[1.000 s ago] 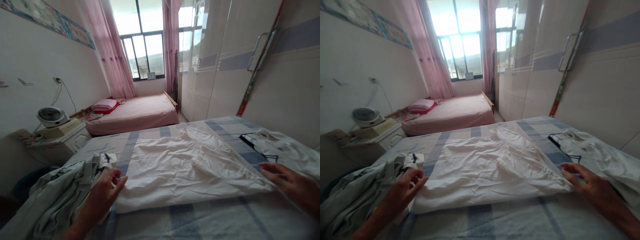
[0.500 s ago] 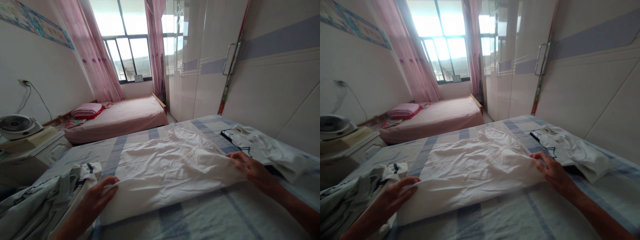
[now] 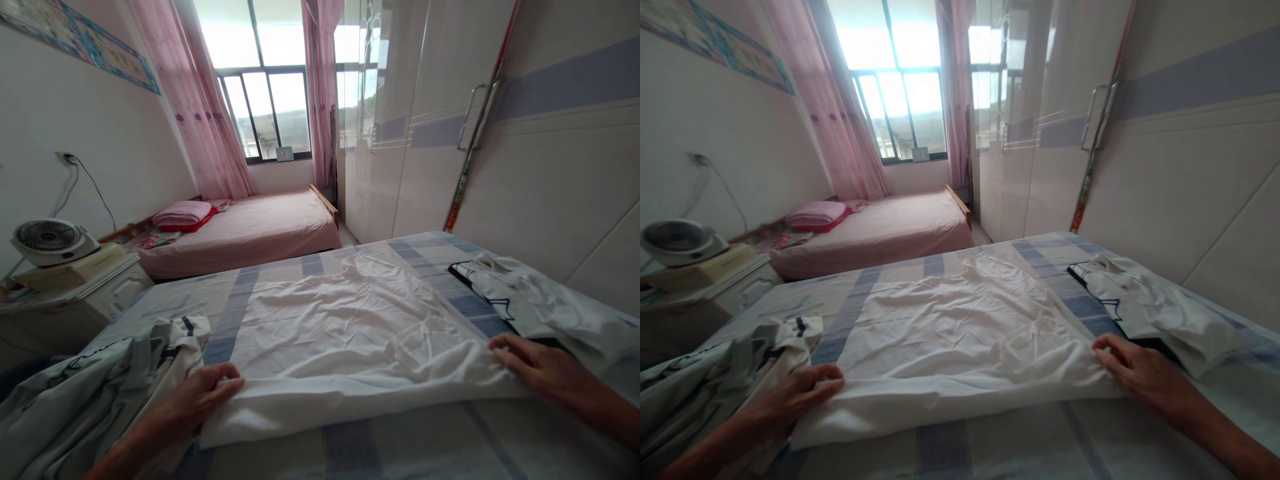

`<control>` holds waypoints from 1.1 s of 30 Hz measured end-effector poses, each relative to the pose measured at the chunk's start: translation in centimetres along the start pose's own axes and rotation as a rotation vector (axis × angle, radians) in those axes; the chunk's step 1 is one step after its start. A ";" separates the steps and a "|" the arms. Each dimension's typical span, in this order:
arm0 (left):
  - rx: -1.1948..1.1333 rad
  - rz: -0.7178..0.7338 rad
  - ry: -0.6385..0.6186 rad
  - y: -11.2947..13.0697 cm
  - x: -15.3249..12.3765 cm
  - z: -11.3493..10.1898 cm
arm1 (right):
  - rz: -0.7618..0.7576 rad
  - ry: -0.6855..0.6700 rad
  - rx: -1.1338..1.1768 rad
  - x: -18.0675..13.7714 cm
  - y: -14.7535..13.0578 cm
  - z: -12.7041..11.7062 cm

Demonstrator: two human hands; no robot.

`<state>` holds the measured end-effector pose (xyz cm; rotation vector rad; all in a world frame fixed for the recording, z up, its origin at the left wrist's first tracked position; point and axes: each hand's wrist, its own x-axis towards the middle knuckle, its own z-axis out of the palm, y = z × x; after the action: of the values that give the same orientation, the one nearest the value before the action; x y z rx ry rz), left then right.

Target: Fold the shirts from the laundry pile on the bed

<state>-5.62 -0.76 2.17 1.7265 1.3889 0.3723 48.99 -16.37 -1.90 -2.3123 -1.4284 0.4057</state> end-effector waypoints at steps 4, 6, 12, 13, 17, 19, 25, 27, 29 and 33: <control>0.235 0.134 0.242 1.0 4.8 -2.2 | -0.098 0.104 -0.136 4.4 -3.6 -0.8; 0.447 0.225 0.350 1.4 8.4 -3.5 | -0.156 0.110 -0.141 8.0 -6.0 -0.7; 0.620 0.243 0.388 1.0 17.7 -4.8 | -0.177 0.061 -0.136 20.0 -11.6 2.6; 0.609 0.249 0.374 0.8 18.5 -4.7 | -0.162 0.068 -0.138 21.5 -12.2 3.3; 0.547 0.268 0.330 0.5 20.3 -3.9 | -0.140 0.077 -0.146 25.5 -14.3 5.6; 0.505 0.269 0.344 0.7 20.5 -3.6 | -0.119 0.083 -0.158 26.4 -15.0 6.3; 0.277 0.262 0.374 1.5 20.0 -3.3 | -0.159 0.014 -0.140 27.0 -15.8 6.9; 0.177 0.254 0.398 1.5 19.7 -3.2 | -0.173 0.096 -0.117 27.1 -15.9 6.6; 0.107 0.238 0.463 1.1 19.7 -3.0 | -0.125 0.229 -0.101 27.2 -16.0 6.2; 0.131 0.170 0.630 0.3 20.4 -2.2 | -0.045 0.323 -0.095 27.4 -15.8 5.9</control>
<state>-0.14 18.61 -1.90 1.9302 1.7309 1.0050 46.01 15.67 -0.81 -2.2854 -1.3587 -0.0499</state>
